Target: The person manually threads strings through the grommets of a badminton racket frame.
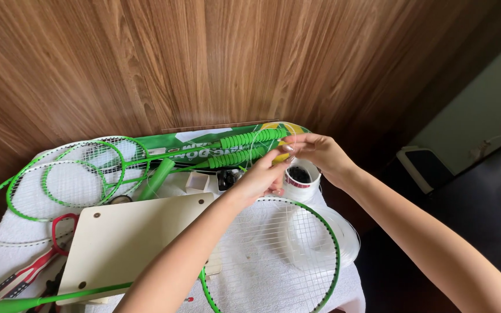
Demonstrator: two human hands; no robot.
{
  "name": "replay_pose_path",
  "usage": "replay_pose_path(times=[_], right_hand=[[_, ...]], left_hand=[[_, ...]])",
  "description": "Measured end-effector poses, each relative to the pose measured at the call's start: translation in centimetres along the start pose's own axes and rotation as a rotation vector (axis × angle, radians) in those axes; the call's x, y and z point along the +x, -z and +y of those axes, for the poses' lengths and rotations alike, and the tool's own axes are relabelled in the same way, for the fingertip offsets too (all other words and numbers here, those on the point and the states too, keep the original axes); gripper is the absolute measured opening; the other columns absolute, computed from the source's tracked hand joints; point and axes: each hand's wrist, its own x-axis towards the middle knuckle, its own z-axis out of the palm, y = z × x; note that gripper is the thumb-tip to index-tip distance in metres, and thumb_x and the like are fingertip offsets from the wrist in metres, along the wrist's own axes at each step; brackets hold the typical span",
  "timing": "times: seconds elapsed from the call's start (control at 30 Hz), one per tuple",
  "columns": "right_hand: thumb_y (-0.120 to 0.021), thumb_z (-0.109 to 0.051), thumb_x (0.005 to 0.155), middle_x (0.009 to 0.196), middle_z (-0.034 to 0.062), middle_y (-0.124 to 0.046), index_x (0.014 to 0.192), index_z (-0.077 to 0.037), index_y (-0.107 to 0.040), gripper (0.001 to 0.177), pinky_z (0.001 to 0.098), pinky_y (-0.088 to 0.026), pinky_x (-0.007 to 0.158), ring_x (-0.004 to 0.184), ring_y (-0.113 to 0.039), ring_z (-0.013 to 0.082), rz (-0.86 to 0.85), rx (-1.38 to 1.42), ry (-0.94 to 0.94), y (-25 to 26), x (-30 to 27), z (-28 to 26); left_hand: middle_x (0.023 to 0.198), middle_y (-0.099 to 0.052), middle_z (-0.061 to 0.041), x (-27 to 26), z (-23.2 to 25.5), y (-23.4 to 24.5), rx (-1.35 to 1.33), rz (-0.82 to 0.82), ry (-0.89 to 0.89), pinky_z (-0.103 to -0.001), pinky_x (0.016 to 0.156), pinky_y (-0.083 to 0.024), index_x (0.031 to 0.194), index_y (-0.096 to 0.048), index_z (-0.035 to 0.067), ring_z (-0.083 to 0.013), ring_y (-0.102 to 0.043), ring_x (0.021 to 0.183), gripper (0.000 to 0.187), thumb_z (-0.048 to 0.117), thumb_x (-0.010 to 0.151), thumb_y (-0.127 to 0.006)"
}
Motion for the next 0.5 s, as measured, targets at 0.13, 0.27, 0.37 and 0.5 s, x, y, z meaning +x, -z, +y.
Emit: replay_pose_path(times=[0.13, 0.27, 0.37, 0.5], right_hand=[[-0.07, -0.007, 0.091, 0.107, 0.0097, -0.077, 0.116, 0.0, -0.073, 0.025, 0.031, -0.059, 0.088, 0.096, -0.071, 0.015, 0.006, -0.024, -0.014, -0.6, -0.1, -0.5], [-0.067, -0.008, 0.094, 0.108, 0.0072, -0.076, 0.118, -0.002, -0.07, 0.024, 0.0268, -0.056, 0.084, 0.097, -0.071, 0.0134, -0.042, -0.044, 0.036, 0.0, -0.4, -3.4], [-0.06, -0.01, 0.096, 0.103, 0.0045, -0.073, 0.122, -0.007, -0.062, 0.026, 0.0305, -0.057, 0.079, 0.094, -0.071, 0.016, -0.074, 0.097, 0.102, 2.9, 0.1, -9.0], [-0.058, -0.025, 0.115, 0.1, 0.0063, -0.07, 0.124, -0.007, -0.059, 0.02, 0.0401, -0.062, 0.085, 0.095, -0.071, 0.0195, -0.09, 0.231, 0.467, 14.6, 3.0, -16.7]], left_hand=[[0.06, -0.037, 0.007, 1.6, -1.8, 1.2, 0.057, -0.069, -0.018, -0.026, 0.057, -0.045, 0.125, -0.062, 0.009, -0.0057, -0.037, 0.051, 0.032, 0.032, 0.107, -0.05], [0.058, -0.034, 0.006, 2.0, -2.3, 1.3, 0.016, -0.081, -0.041, -0.027, 0.055, -0.045, 0.108, -0.061, 0.006, -0.0068, -0.034, 0.049, 0.024, 0.027, 0.106, -0.049], [0.059, -0.033, 0.007, 2.3, -2.9, 1.6, 0.036, -0.079, -0.06, -0.027, 0.055, -0.044, 0.104, -0.06, 0.005, -0.0056, -0.033, 0.049, 0.023, 0.025, 0.107, -0.05], [0.057, -0.037, 0.005, 2.3, -2.8, 1.4, 0.057, -0.023, -0.017, -0.027, 0.055, -0.048, 0.102, -0.06, 0.005, -0.0056, -0.035, 0.049, 0.021, 0.024, 0.106, -0.052]])
